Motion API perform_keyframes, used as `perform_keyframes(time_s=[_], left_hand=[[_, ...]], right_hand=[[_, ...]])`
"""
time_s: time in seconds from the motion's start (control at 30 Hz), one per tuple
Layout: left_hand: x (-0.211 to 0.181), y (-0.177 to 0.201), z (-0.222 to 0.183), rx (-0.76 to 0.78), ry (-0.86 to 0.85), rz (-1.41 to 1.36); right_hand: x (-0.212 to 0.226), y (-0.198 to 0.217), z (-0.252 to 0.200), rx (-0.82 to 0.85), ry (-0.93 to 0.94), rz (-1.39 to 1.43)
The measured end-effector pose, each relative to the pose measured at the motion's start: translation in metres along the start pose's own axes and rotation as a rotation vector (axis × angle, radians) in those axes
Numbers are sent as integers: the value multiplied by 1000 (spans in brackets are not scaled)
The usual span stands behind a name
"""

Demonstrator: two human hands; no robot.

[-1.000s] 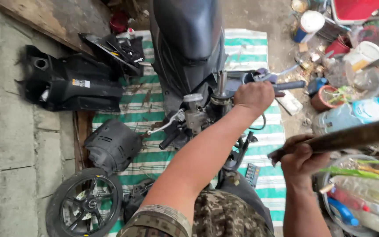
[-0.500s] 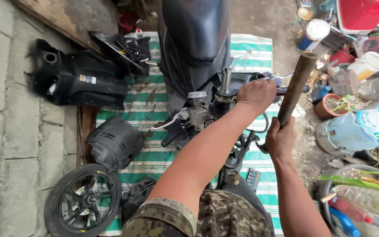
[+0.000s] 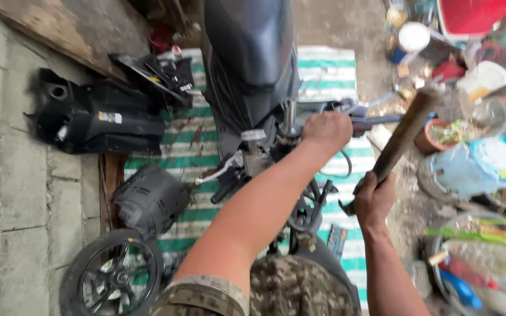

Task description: Repairing the steering assembly of a motorcycle using a wrench and a metal pipe

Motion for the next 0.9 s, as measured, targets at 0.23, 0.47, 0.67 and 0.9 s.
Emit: perform_keyframes(time_s=[0.23, 0.47, 0.67, 0.9], left_hand=[[3, 18, -7, 31, 36, -10], [2, 18, -6, 57, 38, -23], [6, -7, 24, 42, 87, 59], [2, 0, -3, 43, 71, -21]], right_hand=[[24, -24, 20, -47, 121, 132], [-16, 43, -15, 6, 108, 152], [-12, -32, 65, 46, 269, -216], [57, 38, -15, -146, 397, 217]])
Point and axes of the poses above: each hand's wrist, its own z-axis towards the middle knuckle, its own y-axis out of the back of the hand, x = y × z, the point moved 1 cm from there along z, towards the middle knuckle, and after that the axes turned 12 degrees about -y, right-handed, at the moved point
